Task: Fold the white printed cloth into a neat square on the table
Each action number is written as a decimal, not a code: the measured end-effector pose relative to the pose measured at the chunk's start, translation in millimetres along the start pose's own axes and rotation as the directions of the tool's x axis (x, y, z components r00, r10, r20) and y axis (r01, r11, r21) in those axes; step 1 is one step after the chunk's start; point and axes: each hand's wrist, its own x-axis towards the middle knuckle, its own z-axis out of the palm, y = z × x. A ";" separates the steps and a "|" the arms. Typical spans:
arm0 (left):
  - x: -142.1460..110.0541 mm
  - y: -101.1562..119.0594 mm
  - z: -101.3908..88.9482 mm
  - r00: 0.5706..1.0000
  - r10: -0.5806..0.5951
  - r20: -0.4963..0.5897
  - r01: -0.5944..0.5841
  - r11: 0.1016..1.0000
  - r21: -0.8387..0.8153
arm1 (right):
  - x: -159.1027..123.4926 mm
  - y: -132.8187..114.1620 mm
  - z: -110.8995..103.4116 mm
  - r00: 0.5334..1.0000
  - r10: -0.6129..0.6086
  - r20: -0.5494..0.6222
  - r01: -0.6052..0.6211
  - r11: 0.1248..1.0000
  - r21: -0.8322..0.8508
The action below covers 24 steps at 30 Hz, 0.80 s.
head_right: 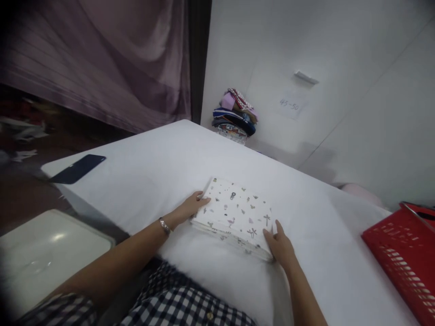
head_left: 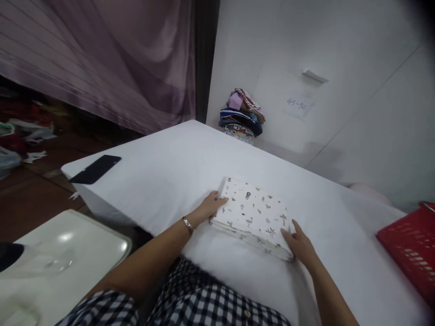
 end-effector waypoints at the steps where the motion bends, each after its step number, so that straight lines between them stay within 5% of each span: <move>1: -3.6 -0.8 -1.6 1.000 -0.018 0.011 0.018 0.998 -0.053 | 2.2 -4.9 -1.9 0.999 -0.040 -0.026 0.036 0.992 -0.124; 3: -9.4 -4.2 -4.8 0.998 -0.047 0.042 0.052 0.990 -0.129 | 5.8 -20.2 -0.5 0.987 -0.160 -0.023 0.149 0.953 -0.263; 6: -14.0 -12.5 -6.7 0.997 -0.039 0.063 0.048 0.988 -0.147 | 10.4 -56.4 18.3 0.914 -0.401 0.061 0.405 0.889 -0.215; 12: -14.8 -22.0 4.7 0.998 0.060 -0.006 -0.060 0.992 -0.107 | 33.7 -149.0 87.9 0.726 -0.654 0.212 0.688 0.688 -0.231; 14: -16.1 -22.3 7.9 0.996 0.082 -0.040 -0.084 0.994 -0.064 | 43.6 -169.3 109.3 0.698 -0.674 0.242 0.716 0.644 -0.272; 19: -26.4 -18.3 5.7 0.986 0.156 -0.055 -0.151 0.985 0.088 | 56.6 -173.9 143.5 0.711 -0.653 0.263 0.695 0.596 -0.402; 24: -41.0 -11.3 3.9 0.978 0.195 -0.077 -0.176 0.963 0.202 | 58.4 -161.5 148.7 0.695 -0.676 0.244 0.702 0.567 -0.430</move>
